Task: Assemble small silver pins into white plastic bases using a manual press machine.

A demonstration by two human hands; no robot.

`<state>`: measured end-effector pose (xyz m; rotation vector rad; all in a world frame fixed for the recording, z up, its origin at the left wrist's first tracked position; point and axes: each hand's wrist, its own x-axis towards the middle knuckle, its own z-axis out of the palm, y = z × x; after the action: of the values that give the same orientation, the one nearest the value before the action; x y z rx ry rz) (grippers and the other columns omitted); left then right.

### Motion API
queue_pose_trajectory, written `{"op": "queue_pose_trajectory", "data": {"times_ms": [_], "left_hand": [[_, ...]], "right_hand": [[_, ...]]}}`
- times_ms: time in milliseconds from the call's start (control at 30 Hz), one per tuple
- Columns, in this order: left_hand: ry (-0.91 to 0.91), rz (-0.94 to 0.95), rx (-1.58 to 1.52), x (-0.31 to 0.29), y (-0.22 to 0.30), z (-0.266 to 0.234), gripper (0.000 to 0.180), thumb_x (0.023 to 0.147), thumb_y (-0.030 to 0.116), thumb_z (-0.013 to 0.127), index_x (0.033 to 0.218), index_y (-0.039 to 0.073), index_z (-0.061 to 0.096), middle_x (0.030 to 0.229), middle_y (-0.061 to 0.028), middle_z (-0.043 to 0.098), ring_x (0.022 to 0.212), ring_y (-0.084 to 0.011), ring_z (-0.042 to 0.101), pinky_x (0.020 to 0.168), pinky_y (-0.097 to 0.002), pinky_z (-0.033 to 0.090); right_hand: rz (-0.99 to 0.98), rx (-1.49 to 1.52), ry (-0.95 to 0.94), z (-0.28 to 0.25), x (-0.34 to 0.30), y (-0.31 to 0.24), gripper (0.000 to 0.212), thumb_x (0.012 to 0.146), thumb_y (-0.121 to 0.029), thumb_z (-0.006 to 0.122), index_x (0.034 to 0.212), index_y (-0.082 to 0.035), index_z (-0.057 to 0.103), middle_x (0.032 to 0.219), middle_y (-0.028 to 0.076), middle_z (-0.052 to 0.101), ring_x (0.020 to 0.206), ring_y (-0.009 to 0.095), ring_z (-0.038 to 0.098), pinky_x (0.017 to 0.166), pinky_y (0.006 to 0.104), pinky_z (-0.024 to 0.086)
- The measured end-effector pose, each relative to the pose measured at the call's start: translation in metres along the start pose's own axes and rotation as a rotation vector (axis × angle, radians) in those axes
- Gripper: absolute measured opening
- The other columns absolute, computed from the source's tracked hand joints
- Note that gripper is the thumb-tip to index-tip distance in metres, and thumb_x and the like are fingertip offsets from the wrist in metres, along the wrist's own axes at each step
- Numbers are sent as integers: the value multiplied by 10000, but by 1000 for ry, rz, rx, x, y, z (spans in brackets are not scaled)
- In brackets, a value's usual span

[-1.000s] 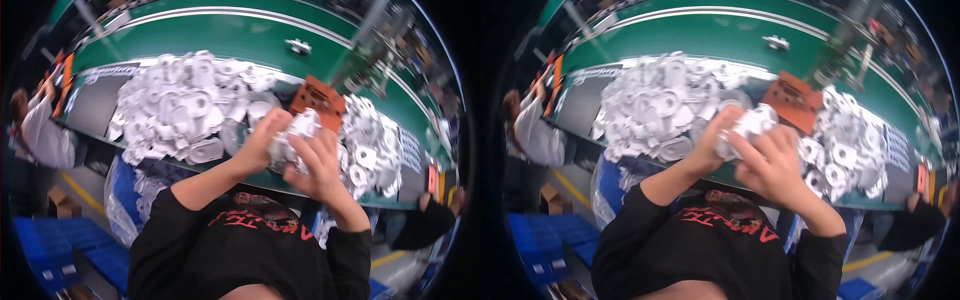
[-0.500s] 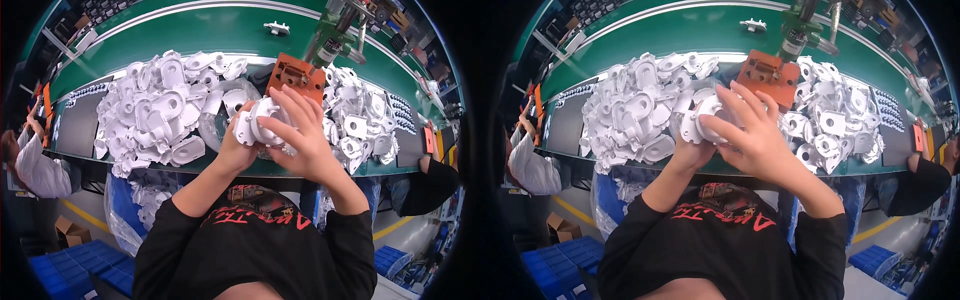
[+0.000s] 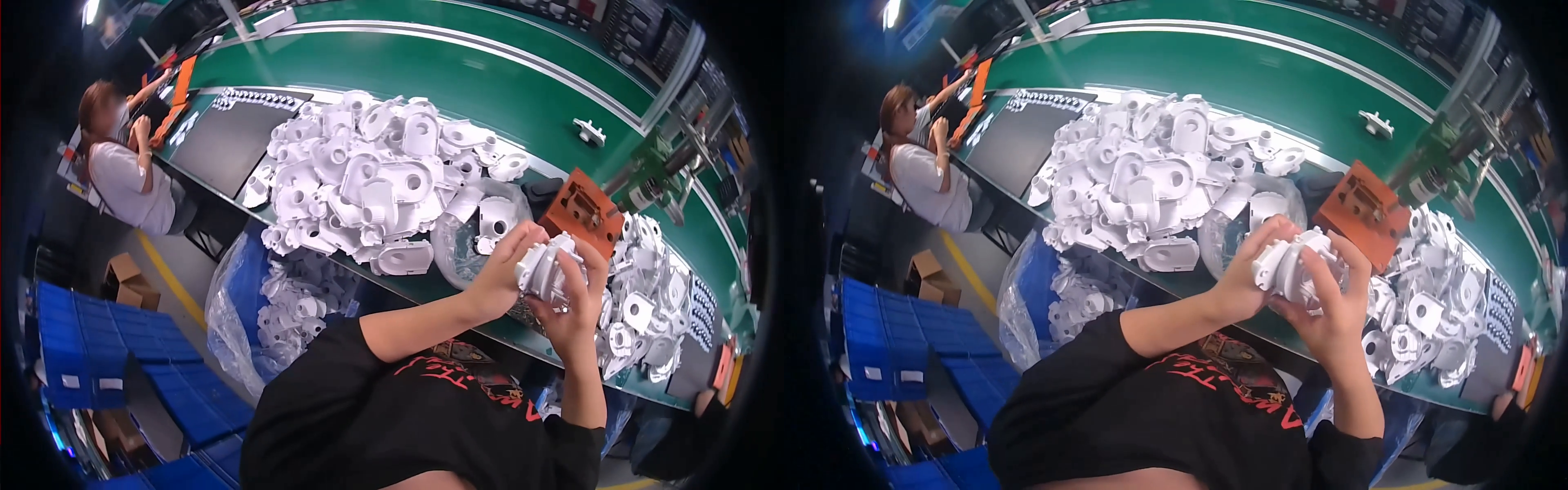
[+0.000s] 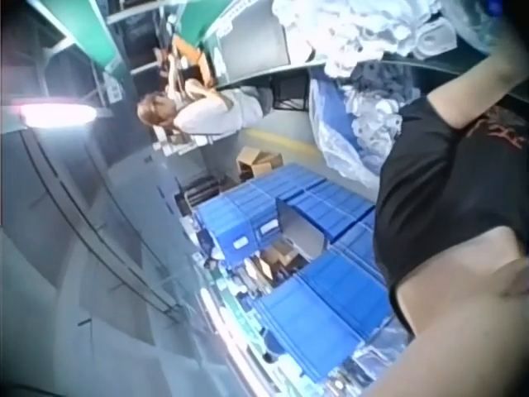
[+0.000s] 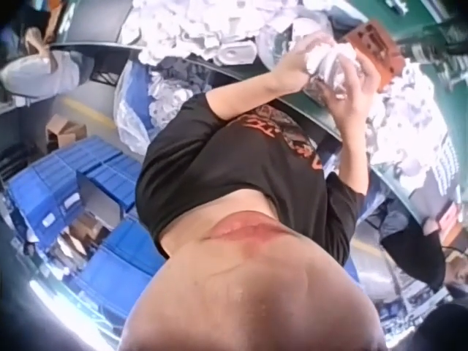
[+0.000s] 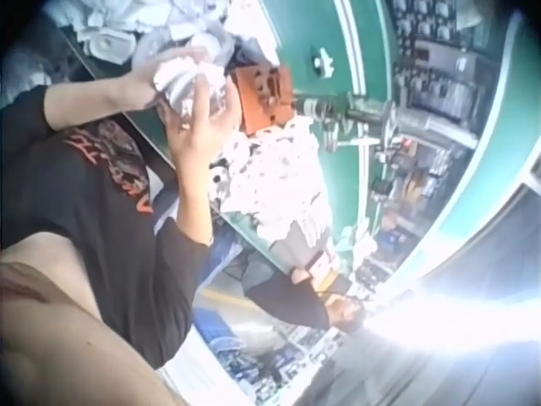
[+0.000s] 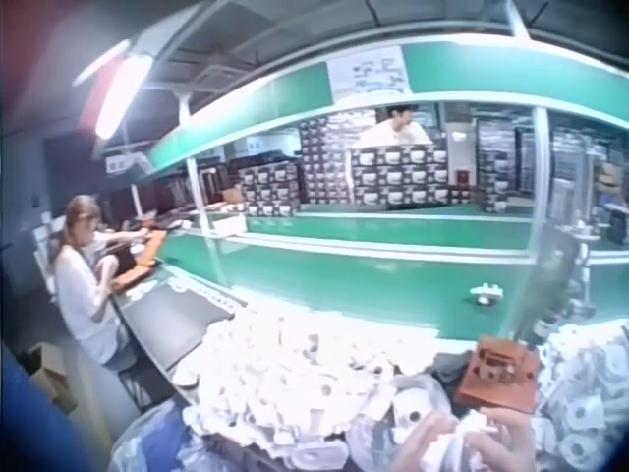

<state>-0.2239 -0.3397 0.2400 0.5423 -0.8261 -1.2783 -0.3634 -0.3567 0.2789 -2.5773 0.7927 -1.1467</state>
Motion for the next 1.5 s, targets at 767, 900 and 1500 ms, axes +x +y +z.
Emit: {"op": "queue_pose_trajectory", "data": {"times_ms": [767,900,1500], "left_hand": [[-209,72,-109,1,-3,17,360,876,105,569,1154,65,345,1087,-51,502,1033,-118,512,876,-268,407],[-90,-41,-25,5,-13,19,338,888,162,563,1139,20,387,1035,-47,517,964,-79,504,821,-240,423],[-823,848,1700,148,-79,29,63,734,98,544,792,82,526,708,-74,587,686,-231,627,564,-343,504]], "right_hand": [[246,238,411,7,2,40,833,729,-605,625,1242,-20,326,1265,172,301,1176,282,362,977,395,316],[191,127,241,0,-1,33,815,801,-663,455,1257,-3,311,1245,189,316,1127,279,364,955,383,311],[390,131,-80,3,-59,51,120,737,7,585,837,3,518,860,133,508,812,298,527,710,351,434]]}}
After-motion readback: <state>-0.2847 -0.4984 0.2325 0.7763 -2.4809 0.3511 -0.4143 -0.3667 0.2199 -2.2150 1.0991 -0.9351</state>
